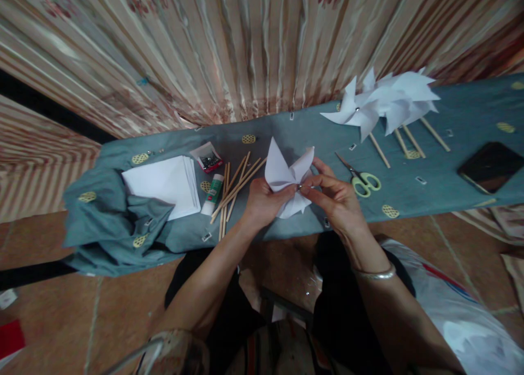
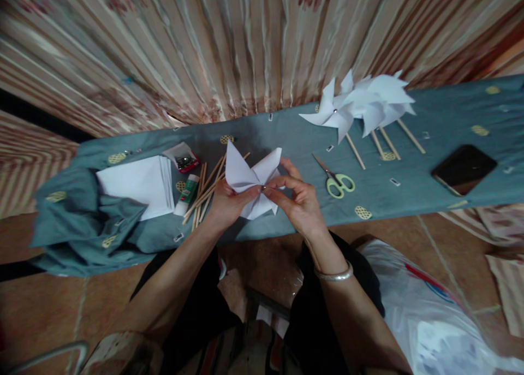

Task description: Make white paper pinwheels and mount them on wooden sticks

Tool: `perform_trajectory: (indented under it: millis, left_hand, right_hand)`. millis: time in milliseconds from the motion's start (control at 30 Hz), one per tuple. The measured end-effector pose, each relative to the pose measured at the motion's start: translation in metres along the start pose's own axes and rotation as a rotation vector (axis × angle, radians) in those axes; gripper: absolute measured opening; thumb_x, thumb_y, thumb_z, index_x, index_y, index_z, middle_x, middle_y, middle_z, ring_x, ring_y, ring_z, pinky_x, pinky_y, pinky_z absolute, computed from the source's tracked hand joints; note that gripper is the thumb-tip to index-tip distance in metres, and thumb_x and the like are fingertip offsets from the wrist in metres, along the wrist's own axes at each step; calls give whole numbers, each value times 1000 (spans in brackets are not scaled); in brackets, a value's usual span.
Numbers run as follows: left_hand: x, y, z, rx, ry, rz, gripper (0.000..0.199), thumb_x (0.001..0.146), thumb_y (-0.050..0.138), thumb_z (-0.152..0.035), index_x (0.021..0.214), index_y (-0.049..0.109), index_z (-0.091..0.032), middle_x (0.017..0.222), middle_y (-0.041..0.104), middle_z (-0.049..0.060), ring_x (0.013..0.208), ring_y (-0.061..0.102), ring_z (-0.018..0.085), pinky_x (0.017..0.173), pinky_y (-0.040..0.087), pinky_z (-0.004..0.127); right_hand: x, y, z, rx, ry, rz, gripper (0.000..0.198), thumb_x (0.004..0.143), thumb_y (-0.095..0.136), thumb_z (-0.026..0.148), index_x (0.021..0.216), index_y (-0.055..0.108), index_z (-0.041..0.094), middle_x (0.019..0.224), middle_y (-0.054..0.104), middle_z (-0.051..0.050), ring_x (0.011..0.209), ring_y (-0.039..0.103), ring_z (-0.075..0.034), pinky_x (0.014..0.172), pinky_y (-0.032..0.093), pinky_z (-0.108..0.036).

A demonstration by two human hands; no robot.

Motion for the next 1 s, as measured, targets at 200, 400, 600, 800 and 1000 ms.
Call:
perform_trajectory:
  millis: [200,400,600,800,1000]
  left_hand:
    - [1,-2,3,88,-2,-6,17,62,77,-27,70,74,-12,69,73,3,65,66,17,62,51,25]
    - [2,-2,5,91,5,14,18,62,77,-27,71,73,-12,68,72,3,61,64,15,59,49,24]
    - [1,-1,6,76,-19,47,21,61,78,-31,67,71,-11,64,70,3,59,61,14,58,47,24]
    - [1,0,4,56,-35,54,25,58,80,-34,67,71,-12,64,69,3,58,59,13,56,46,23]
    - [1,1,4,17,-46,54,31,54,83,-38,65,69,-12,62,67,2,57,58,13,55,46,24]
  right_hand:
    - [-1,2,-9,75,72,-27,9,68,80,32,68,73,27,125,66,-3,146,31,-28,118,20,-47]
    - [-2,4,-17,116,121,-46,11,64,82,34,66,73,28,123,68,-3,145,32,-28,118,20,-48]
    - [-3,6,-21,165,166,-50,9,63,82,32,65,75,28,116,69,-3,137,43,-28,117,23,-46]
    - [-5,9,-23,215,243,-43,16,58,85,39,64,74,28,117,68,-1,129,49,-28,111,32,-44]
    - [-6,11,-19,217,227,-23,21,59,84,45,61,72,28,98,71,-3,123,53,-27,106,38,-42]
Point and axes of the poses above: each hand's wrist, its own x-axis towards the middle knuckle, its own y-axis out of the palm, z = x × y, the point moved 8 cm from there along x, towards the middle knuckle
